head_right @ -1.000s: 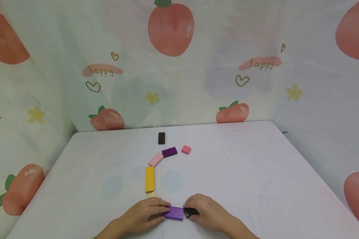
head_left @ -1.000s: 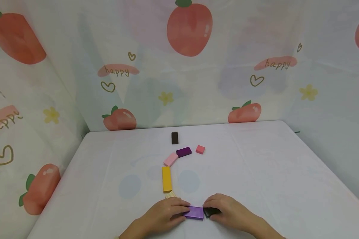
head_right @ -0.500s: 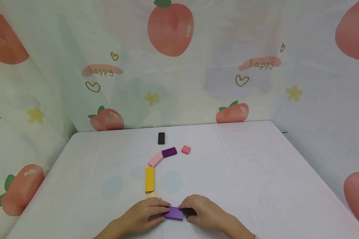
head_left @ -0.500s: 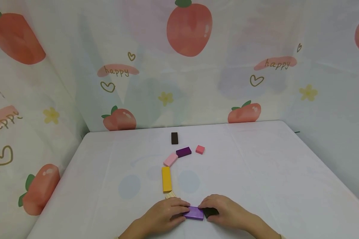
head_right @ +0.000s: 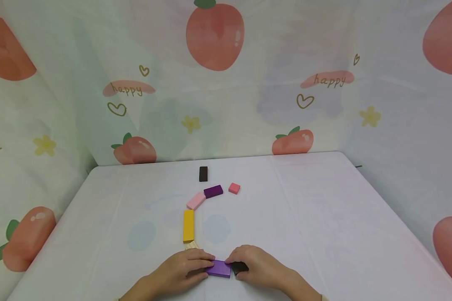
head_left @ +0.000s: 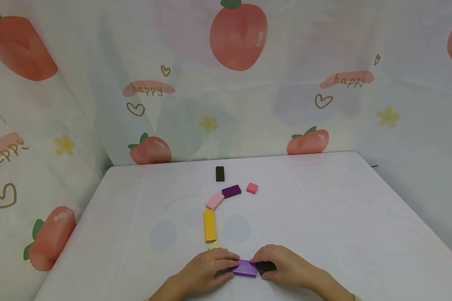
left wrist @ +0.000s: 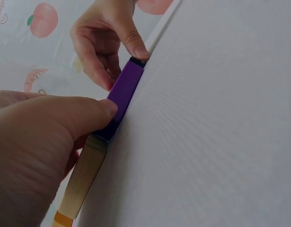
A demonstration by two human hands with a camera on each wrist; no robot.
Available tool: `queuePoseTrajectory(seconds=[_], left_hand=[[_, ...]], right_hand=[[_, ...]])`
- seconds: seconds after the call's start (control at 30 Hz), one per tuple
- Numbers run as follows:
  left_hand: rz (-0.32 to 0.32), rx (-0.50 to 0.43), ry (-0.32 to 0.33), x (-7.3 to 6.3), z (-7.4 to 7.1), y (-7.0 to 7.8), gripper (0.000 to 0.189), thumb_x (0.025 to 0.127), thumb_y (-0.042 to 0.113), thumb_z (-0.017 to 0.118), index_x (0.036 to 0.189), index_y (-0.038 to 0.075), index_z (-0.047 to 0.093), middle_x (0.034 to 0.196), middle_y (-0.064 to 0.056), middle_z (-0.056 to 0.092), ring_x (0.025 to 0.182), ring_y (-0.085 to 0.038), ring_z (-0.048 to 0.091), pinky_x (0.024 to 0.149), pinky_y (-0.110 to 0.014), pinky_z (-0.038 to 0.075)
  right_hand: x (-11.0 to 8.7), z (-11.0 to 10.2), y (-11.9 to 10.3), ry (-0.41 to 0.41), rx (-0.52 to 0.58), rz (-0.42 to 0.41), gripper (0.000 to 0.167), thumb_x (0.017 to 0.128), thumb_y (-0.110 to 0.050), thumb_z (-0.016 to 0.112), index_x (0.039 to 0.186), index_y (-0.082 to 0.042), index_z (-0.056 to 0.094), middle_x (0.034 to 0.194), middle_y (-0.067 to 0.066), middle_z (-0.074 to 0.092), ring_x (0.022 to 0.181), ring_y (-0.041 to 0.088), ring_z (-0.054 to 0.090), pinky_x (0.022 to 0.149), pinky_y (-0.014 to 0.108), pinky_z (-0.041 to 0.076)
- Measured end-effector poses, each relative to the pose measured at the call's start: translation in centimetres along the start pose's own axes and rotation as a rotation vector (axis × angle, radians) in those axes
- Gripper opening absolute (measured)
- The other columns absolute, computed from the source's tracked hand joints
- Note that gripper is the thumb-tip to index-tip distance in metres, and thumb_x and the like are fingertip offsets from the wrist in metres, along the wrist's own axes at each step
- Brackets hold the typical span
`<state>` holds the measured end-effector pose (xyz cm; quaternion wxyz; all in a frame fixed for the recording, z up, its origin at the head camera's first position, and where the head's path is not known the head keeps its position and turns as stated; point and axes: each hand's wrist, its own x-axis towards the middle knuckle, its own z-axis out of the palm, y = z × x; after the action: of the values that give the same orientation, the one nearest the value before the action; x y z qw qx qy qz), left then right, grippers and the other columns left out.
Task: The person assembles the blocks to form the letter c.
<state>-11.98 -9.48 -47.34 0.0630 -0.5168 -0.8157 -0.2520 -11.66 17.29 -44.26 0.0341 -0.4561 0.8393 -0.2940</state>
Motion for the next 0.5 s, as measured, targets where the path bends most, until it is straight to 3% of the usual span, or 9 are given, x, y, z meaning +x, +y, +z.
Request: queuePoseTrajectory(seconds=[0.5], left_hand=[[0.006,0.024,0.005,0.02,-0.14,0.07,0.027,0.089,0.024,0.062,0.114,0.014,0.065,0.119,0.008,0.058,0.111,-0.001,0.049,0.095,-0.018,0.039]], right_hand=[[-0.18,-0.06,0.05,-0.002,0.010,-0.030,0.033,0.073,-0.004,0.075,0.105,-0.009,0.066,0.103,-0.004,0.063,0.097,0.010,0.057,0.082,0.029,0.050]])
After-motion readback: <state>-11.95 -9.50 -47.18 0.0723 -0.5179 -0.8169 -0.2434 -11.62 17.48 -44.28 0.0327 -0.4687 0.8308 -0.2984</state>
